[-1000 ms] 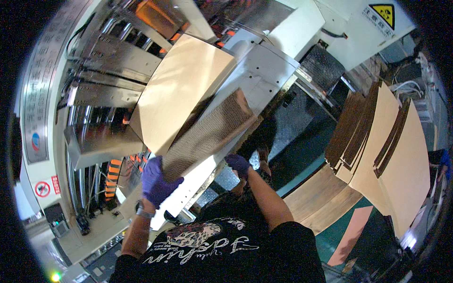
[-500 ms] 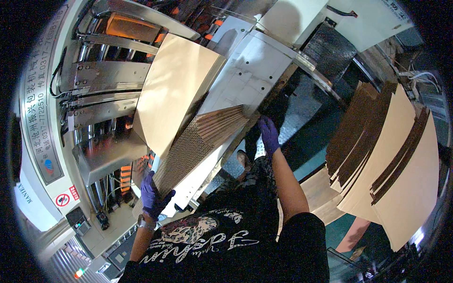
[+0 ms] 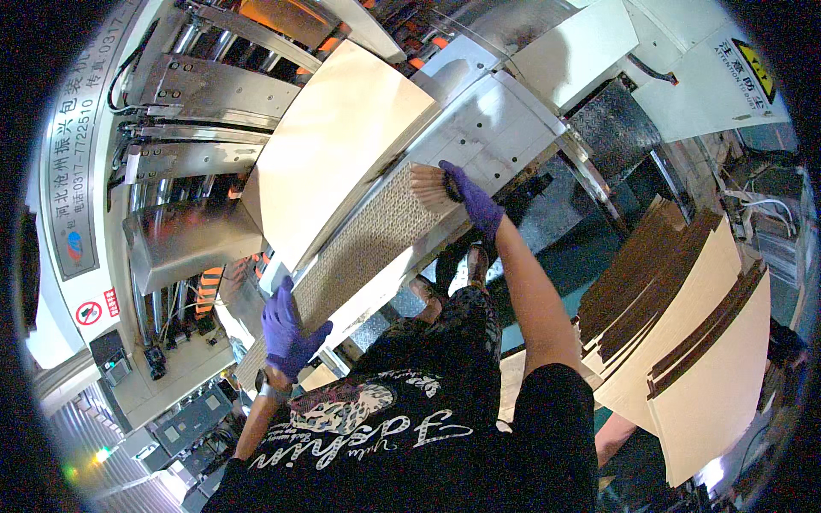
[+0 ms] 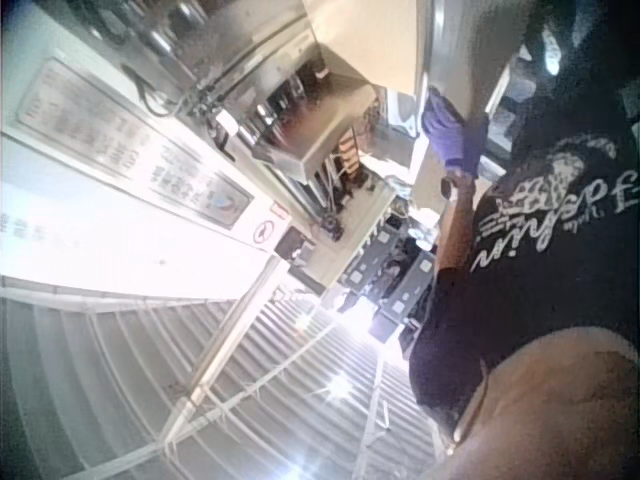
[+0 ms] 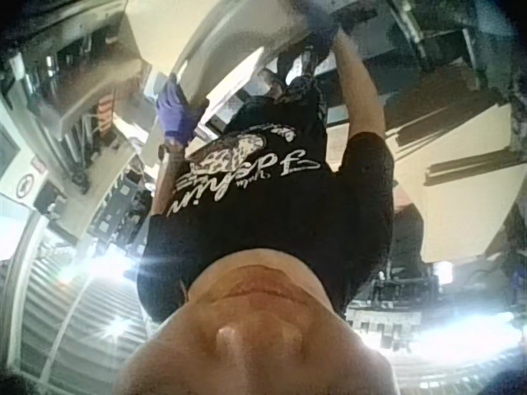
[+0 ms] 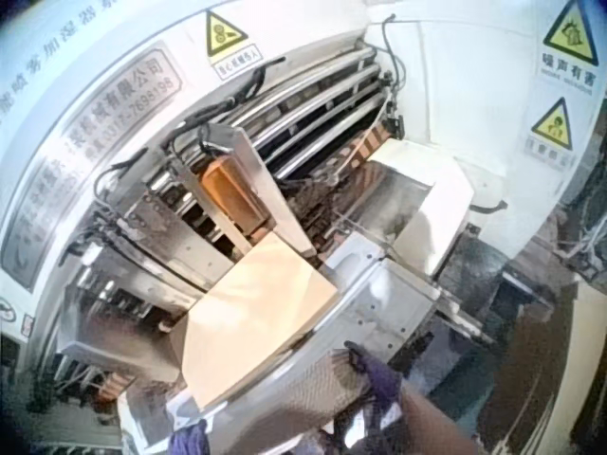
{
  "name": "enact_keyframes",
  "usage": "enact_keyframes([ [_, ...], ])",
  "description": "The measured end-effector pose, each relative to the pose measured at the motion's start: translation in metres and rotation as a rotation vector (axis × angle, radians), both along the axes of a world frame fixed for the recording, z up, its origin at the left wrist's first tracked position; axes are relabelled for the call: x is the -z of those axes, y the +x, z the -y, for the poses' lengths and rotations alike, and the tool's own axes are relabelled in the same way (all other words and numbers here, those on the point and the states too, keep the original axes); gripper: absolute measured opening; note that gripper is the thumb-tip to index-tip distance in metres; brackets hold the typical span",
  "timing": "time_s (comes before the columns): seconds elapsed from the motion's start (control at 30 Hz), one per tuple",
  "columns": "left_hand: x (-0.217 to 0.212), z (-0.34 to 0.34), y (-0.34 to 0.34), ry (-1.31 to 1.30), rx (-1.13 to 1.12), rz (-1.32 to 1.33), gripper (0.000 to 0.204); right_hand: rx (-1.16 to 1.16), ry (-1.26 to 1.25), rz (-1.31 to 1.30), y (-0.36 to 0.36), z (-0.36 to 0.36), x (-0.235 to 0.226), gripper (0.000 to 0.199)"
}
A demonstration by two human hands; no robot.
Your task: The person picks up stacks of corrugated cardboard sheets from a pile and feeds them into a processing machine one stack at a time.
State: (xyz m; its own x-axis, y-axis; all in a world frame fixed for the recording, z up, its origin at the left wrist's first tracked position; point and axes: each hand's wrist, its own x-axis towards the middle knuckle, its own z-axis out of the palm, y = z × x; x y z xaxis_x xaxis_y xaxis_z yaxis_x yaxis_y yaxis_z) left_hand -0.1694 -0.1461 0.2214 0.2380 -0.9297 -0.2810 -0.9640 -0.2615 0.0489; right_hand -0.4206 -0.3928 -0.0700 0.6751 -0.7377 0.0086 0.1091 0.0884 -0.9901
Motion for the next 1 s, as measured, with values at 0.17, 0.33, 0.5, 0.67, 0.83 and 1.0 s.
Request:
enact_keyframes([
  [0.17, -0.006, -0.003, 0.007, -0.031, 0.041, 0.004, 0.107, 0.192, 0.19, 0.04, 0.009, 0.031, -0.052, 0.044],
  [0.33, -0.008, -0.014, 0.012, -0.023, 0.051, 0.107, 0.109, -0.185, 0.422, 0.104, 0.041, 0.006, -0.08, 0.048],
  [0.5, 0.002, -0.018, 0.019, -0.049, 0.053, 0.012, 0.107, -0.244, 0.154, 0.118, 0.032, 0.01, -0.055, 0.046],
  [0.67, 0.005, -0.019, 0.024, -0.075, 0.009, -0.046, 0.095, -0.08, 0.357, -0.13, 0.028, 0.035, -0.096, 0.047],
  [0.83, 0.0, -0.027, 0.031, -0.013, -0.129, -0.119, 0.09, 0.063, 0.038, 0.049, 0.045, 0.02, -0.265, 0.049],
  [1.0, -0.004, -0.021, 0.04, -0.042, -0.113, -0.133, 0.092, -0.471, -0.935, -0.286, 0.135, -0.093, -0.349, 0.093],
])
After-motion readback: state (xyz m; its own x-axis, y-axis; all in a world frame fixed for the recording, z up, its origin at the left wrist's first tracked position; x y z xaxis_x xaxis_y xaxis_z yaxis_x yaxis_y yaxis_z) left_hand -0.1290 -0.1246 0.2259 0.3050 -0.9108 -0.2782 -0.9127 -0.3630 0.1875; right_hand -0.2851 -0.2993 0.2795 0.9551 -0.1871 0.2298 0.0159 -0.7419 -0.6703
